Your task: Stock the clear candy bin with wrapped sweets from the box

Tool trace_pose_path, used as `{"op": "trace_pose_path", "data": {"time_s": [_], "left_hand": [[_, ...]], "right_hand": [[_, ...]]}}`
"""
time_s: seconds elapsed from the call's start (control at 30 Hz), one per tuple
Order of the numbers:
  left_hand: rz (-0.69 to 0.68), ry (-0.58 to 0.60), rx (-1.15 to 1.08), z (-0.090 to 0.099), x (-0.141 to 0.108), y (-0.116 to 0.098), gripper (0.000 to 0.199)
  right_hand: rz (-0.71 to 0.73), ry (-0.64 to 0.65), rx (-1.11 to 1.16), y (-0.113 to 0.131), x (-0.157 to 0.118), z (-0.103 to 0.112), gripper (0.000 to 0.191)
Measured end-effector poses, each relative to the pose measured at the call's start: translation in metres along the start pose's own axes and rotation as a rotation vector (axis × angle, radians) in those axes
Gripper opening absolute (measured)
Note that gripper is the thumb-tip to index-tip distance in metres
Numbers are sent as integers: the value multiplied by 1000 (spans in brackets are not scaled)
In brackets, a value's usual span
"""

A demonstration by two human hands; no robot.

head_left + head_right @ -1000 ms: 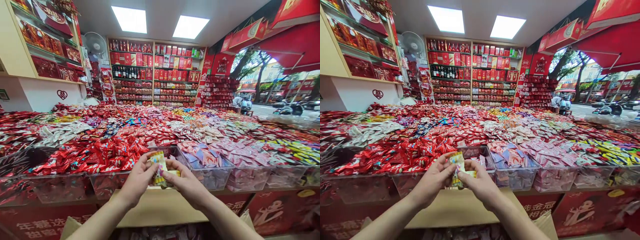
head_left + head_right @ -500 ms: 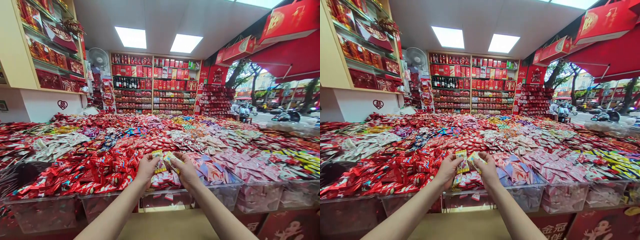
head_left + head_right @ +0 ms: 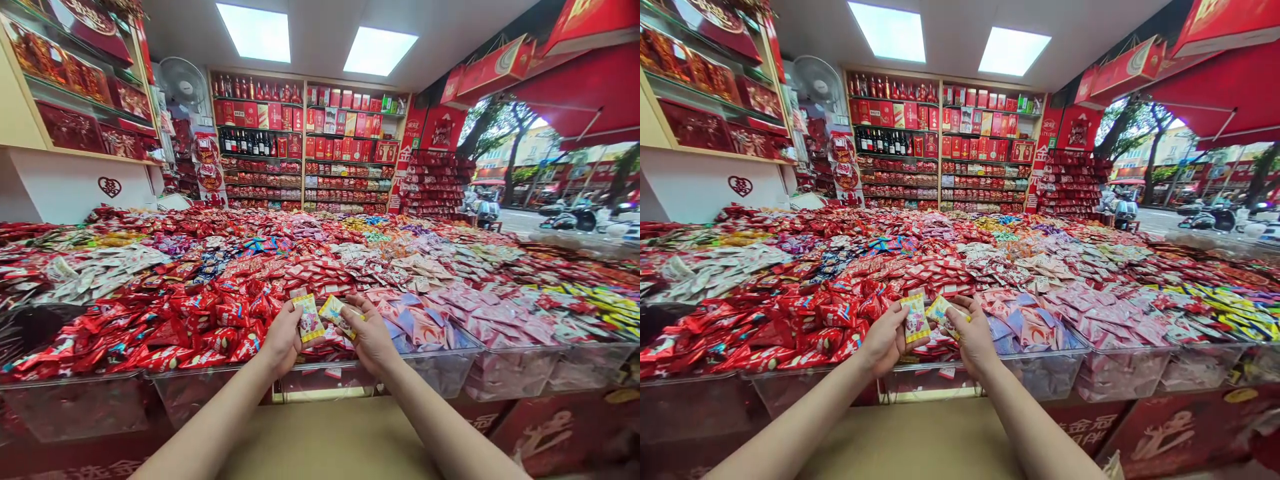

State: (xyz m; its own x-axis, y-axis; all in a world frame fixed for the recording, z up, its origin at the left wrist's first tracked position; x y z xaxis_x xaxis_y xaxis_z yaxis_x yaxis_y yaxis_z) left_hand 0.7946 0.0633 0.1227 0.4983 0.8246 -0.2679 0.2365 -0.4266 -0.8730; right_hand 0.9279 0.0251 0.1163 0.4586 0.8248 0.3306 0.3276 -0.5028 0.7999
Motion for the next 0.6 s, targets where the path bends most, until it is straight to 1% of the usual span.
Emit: {"op": "trace_pose_path", "data": {"time_s": [0.1,0.17,0.23,0.27,0.33,0.47,0.6], "left_hand": [[-4,33,9,-2,0,1,13],[-31,77,55,-6,0,1,22],[-62,112,103,-9,0,1,33],[-75,117,116,-9,0,1,36],[-85,101,118,-7,0,2,34],[-69,35,100,0,2,3,31],[-30,52,7,-1,1,2,19]], "right_hand": [[13,43,-45,-2,-1,-2,38],[26,84,-58,-4,-2,-6,39],[36,98,-55,-4,-2,-7,44],[35,97,-49,-5,-2,-8,47],[3,91,-43,-7,-3,-8,51],[-56,108,-83,-14,-3,-8,40],[-43,48,-77,-14,-1,-2,36]]}}
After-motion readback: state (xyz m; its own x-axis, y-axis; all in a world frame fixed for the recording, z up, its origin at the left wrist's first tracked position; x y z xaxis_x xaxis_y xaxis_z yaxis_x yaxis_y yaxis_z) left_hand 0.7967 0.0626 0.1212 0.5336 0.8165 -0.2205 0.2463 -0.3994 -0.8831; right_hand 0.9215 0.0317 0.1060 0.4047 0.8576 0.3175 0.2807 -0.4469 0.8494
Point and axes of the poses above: each hand's wrist, its own x-axis towards the middle knuckle, its own z-axis out of the back of the hand, y = z × x, the point moved 9 cm from there along x, towards the middle knuckle, and after that the axes turned 12 degrees about z, right-handed, at the moved point
